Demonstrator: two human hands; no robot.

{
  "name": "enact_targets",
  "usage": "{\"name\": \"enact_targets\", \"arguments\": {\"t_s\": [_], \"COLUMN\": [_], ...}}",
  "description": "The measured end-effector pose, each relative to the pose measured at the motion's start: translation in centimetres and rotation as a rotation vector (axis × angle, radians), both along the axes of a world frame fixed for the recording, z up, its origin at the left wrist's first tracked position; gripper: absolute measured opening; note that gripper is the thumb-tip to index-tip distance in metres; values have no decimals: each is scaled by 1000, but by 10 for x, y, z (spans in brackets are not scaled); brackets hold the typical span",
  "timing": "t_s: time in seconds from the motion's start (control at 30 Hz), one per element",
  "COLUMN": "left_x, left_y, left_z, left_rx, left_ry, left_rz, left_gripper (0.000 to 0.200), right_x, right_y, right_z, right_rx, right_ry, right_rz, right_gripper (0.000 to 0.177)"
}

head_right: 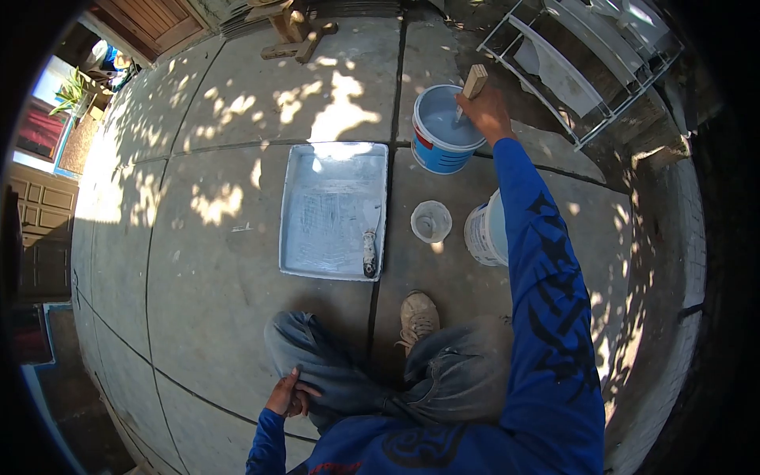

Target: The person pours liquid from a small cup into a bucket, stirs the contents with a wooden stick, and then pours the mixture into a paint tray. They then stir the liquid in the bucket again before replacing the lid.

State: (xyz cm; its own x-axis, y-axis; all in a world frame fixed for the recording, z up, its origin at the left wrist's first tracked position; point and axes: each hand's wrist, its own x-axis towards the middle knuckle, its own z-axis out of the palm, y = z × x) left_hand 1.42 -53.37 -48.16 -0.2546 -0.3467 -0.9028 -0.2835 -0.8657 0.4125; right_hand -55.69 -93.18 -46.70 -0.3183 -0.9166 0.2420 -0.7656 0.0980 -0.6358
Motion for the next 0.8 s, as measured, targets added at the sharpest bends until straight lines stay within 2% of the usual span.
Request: {"name": "enact_targets", "arguments": {"t_s": [0.1, 0.2, 0.27, 0.37, 0.6, 0.7, 0.8], "left_x": [-1, 0, 0, 1, -5, -5, -5], "left_y": [-1, -3, -3, 0, -2, -2, -2], "left_z": [1, 1, -1, -2, 6, 5, 3], "left_rx": [-2, 11, 29, 17, 13, 8, -2], "left_ry": [9, 23, 29, 45, 3, 19, 23], "left_rz": [-11, -16, 3, 1, 19, 18, 12], "left_gripper": [93, 93, 94, 94, 93, 92, 92], "right_x": [16, 20, 18, 5, -13, -6, -6], "right_y": [7, 7, 4, 14, 30, 28, 22], "right_z": [13, 9, 6, 21, 26, 27, 27], "right_rx": [36, 39, 58, 215, 93, 112, 153], "right_ry": [87, 115, -309, -358, -312, -188, -172], "right_rz": [-96, -13, 156, 142, 15, 66, 62], "right_gripper": [44, 43, 41, 38, 33, 36, 39]}}
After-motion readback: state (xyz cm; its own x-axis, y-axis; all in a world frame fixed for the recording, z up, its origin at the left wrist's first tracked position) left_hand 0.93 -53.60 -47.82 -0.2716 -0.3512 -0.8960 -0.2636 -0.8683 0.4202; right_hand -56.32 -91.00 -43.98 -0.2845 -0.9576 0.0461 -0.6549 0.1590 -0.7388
